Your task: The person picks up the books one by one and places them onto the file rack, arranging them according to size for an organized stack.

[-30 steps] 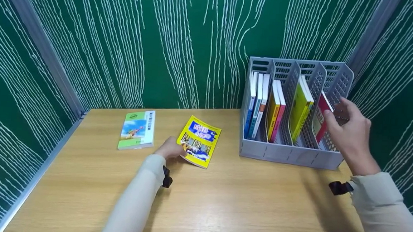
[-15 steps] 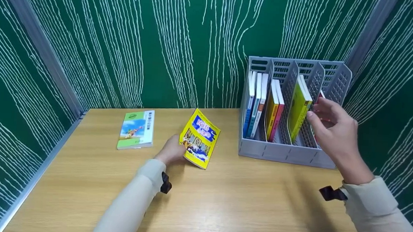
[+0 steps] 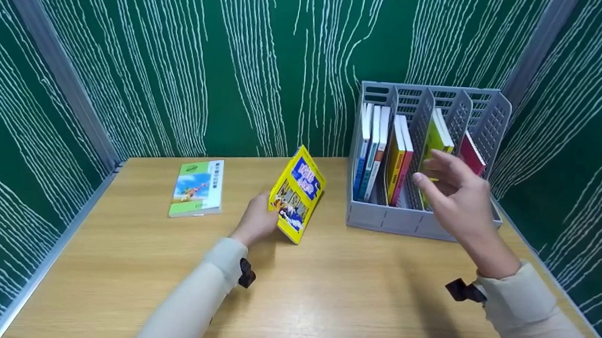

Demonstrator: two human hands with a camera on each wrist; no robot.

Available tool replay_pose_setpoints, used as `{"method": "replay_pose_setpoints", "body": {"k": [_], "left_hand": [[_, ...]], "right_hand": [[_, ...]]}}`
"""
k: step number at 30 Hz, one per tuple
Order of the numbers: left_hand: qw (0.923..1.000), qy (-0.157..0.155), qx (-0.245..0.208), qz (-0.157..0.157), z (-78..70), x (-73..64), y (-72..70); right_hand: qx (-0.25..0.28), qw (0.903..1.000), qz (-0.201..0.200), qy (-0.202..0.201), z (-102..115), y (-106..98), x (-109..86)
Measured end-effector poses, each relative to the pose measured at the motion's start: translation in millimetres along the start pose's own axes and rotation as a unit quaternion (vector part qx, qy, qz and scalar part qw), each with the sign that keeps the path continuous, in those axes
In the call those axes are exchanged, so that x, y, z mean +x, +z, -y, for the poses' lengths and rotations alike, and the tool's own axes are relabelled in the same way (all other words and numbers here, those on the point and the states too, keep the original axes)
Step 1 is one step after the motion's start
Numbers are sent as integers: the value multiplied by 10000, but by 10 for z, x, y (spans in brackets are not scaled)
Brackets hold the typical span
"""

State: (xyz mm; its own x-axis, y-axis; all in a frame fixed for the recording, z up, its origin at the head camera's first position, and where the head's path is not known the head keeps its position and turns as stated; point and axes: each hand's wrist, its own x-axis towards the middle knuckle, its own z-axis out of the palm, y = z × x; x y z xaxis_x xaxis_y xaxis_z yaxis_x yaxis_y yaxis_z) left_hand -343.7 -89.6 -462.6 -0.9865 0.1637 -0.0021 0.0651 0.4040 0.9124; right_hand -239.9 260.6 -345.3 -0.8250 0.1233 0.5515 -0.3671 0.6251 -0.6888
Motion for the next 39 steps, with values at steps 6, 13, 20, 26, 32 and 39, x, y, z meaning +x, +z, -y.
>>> {"method": "replay_pose_setpoints", "body": {"k": [6,13,20,26,32,39], "left_hand": [[9976,339,397,-454,-106,-68,25],[9864,1153,871,-781,-203,-181,34],[9395,2678,1683,-1314,-191,-292,69],[8724,3944,2262,-1796,-192,-317,122],[7759,5133,2844,-2314,-214,-340,202],[7013,5778,3333,-2516,-244,-365,250]], "right_hand": [[320,9990,309,26,59,148,-25],[770,9935,776,322,92,329,-57],[1197,9806,1327,809,130,490,-90],[1807,9631,1738,976,190,607,-79],[2471,9431,1983,1007,254,724,-84],[2848,9332,1969,964,342,791,-163]]}}
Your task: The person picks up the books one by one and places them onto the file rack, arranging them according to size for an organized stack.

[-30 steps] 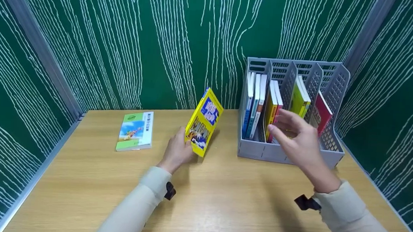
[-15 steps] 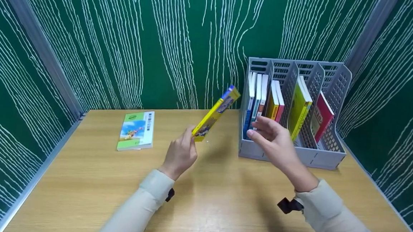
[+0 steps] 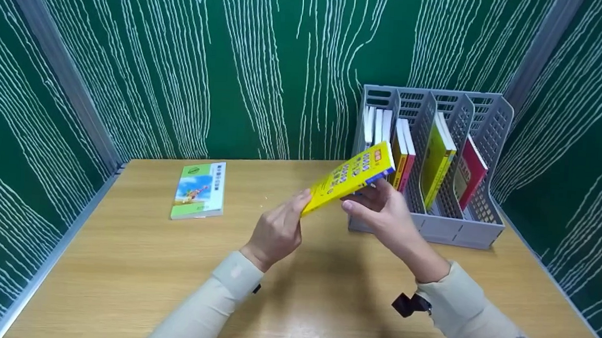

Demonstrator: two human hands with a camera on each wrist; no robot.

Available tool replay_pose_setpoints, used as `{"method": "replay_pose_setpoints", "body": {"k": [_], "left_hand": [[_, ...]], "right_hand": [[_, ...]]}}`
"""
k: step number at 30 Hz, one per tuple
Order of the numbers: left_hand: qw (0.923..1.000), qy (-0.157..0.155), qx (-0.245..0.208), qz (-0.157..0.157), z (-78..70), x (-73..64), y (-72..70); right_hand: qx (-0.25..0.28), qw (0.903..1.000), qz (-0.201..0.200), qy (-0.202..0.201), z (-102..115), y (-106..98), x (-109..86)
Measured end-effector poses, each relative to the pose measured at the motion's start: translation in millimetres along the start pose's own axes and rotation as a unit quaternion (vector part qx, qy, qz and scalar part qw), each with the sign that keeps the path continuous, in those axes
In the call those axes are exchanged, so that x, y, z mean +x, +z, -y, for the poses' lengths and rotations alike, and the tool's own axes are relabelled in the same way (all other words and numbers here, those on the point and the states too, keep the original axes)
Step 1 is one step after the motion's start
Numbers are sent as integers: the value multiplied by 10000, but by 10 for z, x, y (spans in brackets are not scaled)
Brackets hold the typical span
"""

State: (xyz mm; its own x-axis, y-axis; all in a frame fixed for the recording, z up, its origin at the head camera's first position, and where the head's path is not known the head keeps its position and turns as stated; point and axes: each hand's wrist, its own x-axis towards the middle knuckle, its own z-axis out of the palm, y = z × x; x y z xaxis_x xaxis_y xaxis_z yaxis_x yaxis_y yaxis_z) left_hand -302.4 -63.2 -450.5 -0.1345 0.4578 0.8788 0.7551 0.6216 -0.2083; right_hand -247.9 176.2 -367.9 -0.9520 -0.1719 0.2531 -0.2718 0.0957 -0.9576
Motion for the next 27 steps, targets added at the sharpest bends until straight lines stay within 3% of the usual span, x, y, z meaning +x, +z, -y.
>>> {"method": "replay_pose_setpoints", "body": {"k": [7,12,18,27], "left_hand": [[9939,731,781,-274,40,-18,-8],[9877,1063,1119,-232,81,0,-36],[9882,1147,1019,-42,134,-5,-40],[9910,892,807,593,340,-18,-41]], "right_hand": [[543,9983,-177,114,63,66,-90],[999,9937,-440,232,105,79,-138],[1268,9888,-766,171,120,73,-167],[735,9906,-1143,-124,55,-31,-132]]}}
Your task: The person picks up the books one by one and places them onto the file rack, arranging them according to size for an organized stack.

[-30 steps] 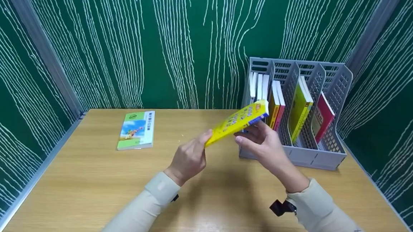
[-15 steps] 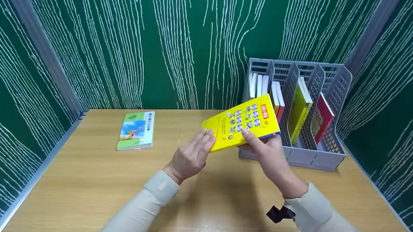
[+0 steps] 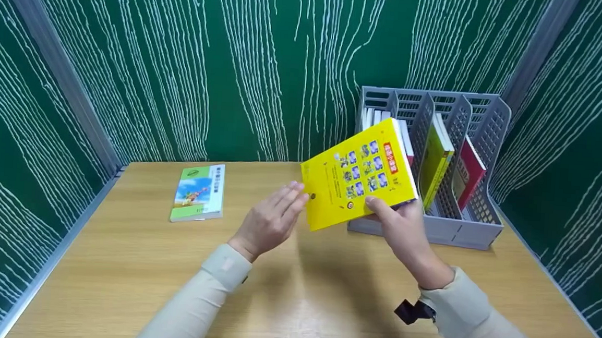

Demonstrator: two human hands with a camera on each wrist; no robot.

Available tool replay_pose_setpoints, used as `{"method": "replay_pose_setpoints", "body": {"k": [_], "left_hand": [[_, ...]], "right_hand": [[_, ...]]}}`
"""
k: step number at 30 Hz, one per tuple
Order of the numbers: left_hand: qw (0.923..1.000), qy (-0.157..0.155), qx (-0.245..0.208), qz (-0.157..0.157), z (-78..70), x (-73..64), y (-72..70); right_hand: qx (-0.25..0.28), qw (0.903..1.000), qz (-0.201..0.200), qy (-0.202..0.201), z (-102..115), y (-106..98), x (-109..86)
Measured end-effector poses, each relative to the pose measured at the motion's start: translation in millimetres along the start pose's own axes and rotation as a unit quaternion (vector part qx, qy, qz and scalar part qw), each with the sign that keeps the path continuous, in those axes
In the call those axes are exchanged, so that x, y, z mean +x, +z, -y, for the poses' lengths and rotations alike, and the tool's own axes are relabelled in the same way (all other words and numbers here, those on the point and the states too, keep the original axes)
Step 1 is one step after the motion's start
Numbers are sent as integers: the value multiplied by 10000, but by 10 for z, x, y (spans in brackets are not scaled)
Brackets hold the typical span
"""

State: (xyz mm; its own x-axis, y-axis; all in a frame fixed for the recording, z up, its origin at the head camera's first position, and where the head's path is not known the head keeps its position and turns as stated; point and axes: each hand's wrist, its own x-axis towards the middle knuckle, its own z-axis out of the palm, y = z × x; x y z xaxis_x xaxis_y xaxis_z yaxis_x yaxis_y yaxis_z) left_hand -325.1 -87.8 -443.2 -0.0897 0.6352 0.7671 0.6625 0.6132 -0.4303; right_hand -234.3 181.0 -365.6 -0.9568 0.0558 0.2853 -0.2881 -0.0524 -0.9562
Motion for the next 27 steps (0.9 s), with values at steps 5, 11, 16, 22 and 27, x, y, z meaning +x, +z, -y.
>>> {"method": "replay_pose_setpoints", "body": {"k": [5,11,16,22,27], "left_hand": [[9995,-165,59,266,172,-107,3],[9966,-614,53,553,359,-247,-26],[9879,-1255,-193,892,490,-358,-71],[9692,-2011,-261,1396,650,-516,-133],[9517,-2517,-369,1719,759,-629,-191]], "right_hand": [[-240,9993,-174,-210,-14,-116,8],[-395,9968,-431,-538,39,-272,18],[-612,9927,-755,-711,96,-410,25],[-1006,9840,-1171,-889,139,-575,12],[-1502,9731,-1408,-1038,192,-719,4]]}}
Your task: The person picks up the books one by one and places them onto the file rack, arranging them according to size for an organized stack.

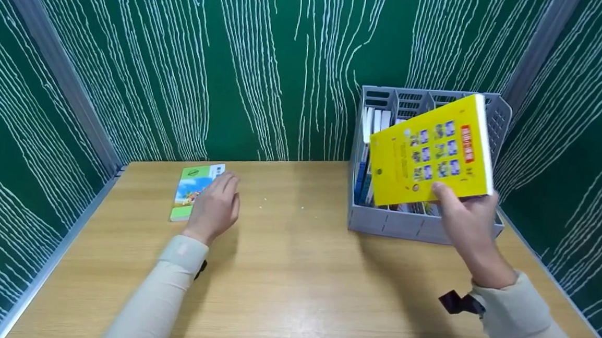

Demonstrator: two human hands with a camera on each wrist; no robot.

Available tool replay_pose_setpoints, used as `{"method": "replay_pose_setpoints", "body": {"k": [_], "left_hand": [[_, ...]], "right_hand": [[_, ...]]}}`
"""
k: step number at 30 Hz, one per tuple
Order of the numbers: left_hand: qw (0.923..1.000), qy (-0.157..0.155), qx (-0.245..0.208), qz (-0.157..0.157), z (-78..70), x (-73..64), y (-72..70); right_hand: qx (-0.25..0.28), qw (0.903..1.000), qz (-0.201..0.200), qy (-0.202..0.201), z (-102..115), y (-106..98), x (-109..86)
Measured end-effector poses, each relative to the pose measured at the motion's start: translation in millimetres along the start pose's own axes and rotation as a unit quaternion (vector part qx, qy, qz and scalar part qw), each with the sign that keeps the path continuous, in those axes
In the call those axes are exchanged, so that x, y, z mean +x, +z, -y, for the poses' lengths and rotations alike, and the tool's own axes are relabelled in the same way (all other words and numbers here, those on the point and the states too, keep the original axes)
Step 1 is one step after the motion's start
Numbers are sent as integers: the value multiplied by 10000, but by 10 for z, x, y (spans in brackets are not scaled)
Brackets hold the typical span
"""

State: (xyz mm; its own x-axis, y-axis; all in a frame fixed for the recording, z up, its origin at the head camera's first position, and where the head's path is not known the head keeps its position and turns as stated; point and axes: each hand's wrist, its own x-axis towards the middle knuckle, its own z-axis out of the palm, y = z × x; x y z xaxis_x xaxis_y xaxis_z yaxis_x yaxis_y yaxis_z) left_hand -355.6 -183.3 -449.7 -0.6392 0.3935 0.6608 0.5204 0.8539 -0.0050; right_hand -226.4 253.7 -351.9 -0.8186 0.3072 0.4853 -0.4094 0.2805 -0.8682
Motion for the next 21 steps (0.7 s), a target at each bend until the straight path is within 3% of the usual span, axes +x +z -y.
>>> {"method": "replay_pose_setpoints", "body": {"k": [13,16,21], "left_hand": [[9903,-1039,-213,896,295,-43,-81],[9824,-1359,-170,1267,359,-65,-74],[9630,-1954,-223,1845,458,-127,-35]], "right_hand": [[-172,9977,-485,-450,-59,-338,67],[-360,9962,-588,-527,-64,-420,67],[-704,9934,-770,-484,-76,-539,83]]}}
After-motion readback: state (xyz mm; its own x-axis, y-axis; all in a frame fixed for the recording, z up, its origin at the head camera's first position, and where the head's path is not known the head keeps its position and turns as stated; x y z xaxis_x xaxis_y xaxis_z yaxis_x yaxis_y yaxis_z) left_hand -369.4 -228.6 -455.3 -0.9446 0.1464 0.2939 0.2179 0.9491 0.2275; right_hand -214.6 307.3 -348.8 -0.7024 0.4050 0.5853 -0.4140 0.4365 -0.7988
